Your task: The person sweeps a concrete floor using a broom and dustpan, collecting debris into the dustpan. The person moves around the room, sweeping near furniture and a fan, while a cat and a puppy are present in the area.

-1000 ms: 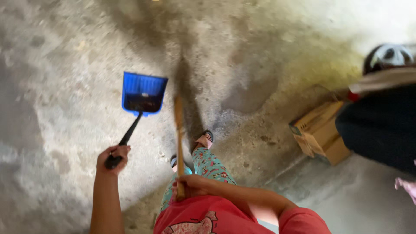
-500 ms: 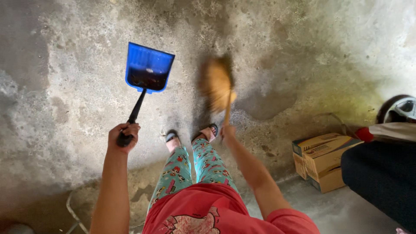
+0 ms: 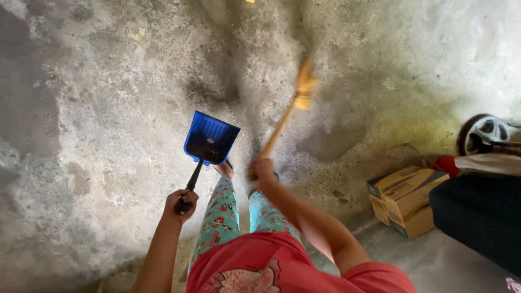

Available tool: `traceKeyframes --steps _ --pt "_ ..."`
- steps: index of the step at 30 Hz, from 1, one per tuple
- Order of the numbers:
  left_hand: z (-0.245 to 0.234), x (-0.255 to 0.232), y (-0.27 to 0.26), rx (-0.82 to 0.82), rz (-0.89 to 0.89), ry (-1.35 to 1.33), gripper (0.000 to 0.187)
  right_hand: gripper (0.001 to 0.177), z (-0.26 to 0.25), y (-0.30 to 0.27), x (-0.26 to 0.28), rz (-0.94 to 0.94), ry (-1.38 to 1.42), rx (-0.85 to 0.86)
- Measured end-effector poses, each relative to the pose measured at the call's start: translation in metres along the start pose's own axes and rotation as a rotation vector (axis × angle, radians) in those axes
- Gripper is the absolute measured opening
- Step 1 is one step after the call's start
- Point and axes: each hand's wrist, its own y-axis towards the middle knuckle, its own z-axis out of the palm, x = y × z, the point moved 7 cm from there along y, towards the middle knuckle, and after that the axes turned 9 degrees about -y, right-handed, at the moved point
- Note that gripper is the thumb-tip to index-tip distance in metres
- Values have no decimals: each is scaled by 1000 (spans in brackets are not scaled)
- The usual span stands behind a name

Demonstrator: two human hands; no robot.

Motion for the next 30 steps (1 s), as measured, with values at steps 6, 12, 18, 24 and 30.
traceKeyframes --steps 6,12,18,24,30 --pt "46 -29 -5 -42 8 92 5 23 234 -113 -35 411 378 657" --pt "51 -61 -14 -179 28 86 11 25 379 54 -12 579 359 712" --pt "63 -86 -13 -258 161 119 11 36 238 199 53 236 309 523" --pt "91 -94 -7 -261 181 87 12 26 37 243 124 67 361 -259" --pt "152 -66 24 -254 131 190 14 18 29 222 197 -97 452 -108"
